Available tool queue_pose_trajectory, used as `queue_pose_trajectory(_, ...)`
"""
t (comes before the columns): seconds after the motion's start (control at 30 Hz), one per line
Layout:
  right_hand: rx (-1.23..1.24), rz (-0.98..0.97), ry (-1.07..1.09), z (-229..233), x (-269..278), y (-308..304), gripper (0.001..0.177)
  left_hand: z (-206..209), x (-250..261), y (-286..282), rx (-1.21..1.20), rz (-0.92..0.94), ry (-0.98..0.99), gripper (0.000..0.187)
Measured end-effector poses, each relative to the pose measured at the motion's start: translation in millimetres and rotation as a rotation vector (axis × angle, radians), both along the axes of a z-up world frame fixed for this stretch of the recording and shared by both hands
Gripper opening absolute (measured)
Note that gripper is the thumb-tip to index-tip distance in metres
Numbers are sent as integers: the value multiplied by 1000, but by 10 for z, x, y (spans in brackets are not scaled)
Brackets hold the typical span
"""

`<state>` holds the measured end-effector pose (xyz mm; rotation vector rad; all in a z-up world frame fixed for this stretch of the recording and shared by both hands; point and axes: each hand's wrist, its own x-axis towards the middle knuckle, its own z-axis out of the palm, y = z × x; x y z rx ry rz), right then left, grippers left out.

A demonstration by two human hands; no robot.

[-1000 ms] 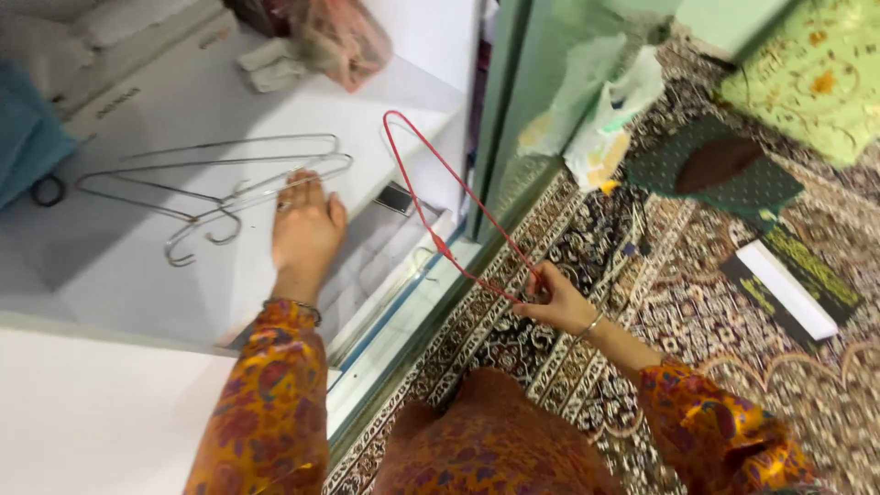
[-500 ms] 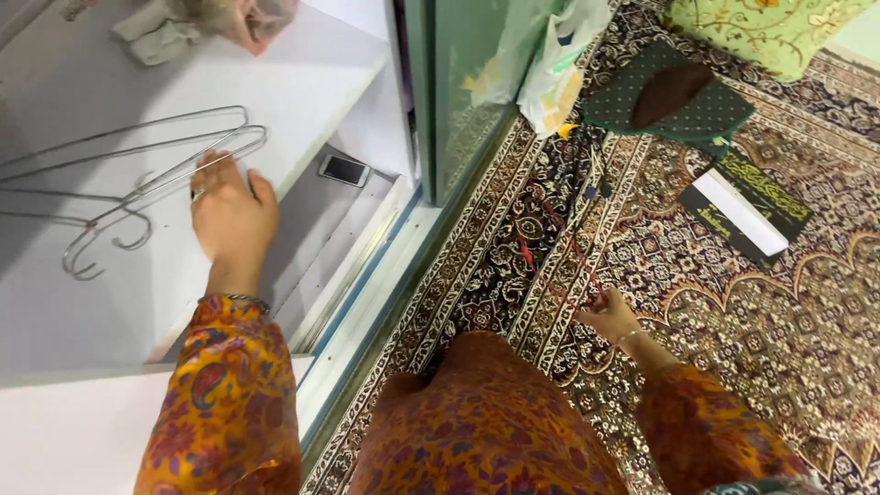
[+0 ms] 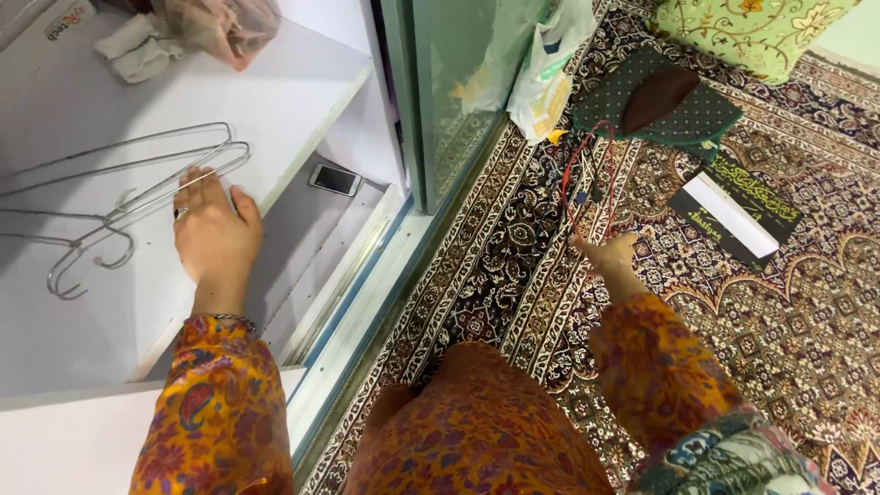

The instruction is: The person removes multiple items from a white shelf, including hangers, boxes, folded cloths, and a power adapter with cables, placing them on the floor. The shelf is emptied by the end of the clip.

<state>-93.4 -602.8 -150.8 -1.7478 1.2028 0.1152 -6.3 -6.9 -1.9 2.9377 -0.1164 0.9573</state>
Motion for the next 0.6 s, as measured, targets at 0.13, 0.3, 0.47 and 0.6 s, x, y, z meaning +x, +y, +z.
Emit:
queue_pose_trajectory(0.13,-298,141,130,-615,219,-108,136,28,-15,-14,10,-1,-39,41)
queue_pose_trajectory(0.3,-276,730,190,-647,416,540,75,102,-29,-83,-17,24,-2,46)
queue_pose_trajectory(0.47,-200,832,-185,-558,624,1371,56,98,-3,-105,-1,42,-16,47)
queue_pose_trajectory(0.6,-184,919,-761,318,822,2322,28,34,35,-92,17,81,-24,49)
